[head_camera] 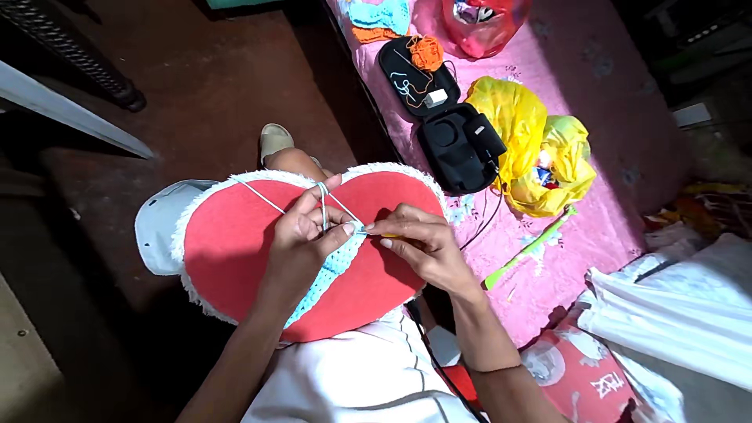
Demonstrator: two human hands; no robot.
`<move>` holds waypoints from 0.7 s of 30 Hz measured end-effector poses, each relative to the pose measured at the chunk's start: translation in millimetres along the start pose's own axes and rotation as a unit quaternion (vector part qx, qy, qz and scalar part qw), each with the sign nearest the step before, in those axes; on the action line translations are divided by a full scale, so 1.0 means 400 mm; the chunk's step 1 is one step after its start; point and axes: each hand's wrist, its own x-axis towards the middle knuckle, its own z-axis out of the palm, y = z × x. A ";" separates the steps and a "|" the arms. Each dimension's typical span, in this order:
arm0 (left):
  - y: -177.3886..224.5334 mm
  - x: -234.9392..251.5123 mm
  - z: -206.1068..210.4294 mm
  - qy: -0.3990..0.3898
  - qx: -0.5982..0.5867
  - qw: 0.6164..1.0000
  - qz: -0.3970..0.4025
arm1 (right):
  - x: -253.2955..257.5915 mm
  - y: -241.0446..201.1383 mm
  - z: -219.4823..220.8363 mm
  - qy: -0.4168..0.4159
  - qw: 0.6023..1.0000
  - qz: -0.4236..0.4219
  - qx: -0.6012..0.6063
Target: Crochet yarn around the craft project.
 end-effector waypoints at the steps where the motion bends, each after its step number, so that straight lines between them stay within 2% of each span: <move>1: -0.002 0.001 -0.001 -0.004 0.010 1.000 0.006 | 0.000 -0.001 -0.010 -0.012 0.999 -0.012 -0.047; 4: -0.006 0.003 -0.004 -0.013 0.047 0.999 0.014 | 0.006 -0.011 -0.022 -0.021 0.984 -0.053 -0.166; 7: -0.007 0.002 0.002 0.000 0.052 0.998 0.020 | 0.000 -0.022 -0.017 -0.016 0.971 -0.065 -0.229; 14: -0.011 -0.003 0.012 0.009 0.086 0.995 0.042 | -0.028 -0.041 0.018 0.018 0.949 -0.048 -0.310; 18: -0.033 -0.012 0.025 0.029 0.168 0.978 0.120 | -0.047 -0.058 0.064 0.064 0.938 -0.015 -0.340; 21: -0.047 -0.023 0.042 0.067 0.199 0.966 0.150 | -0.058 -0.061 0.097 0.111 0.944 0.012 -0.310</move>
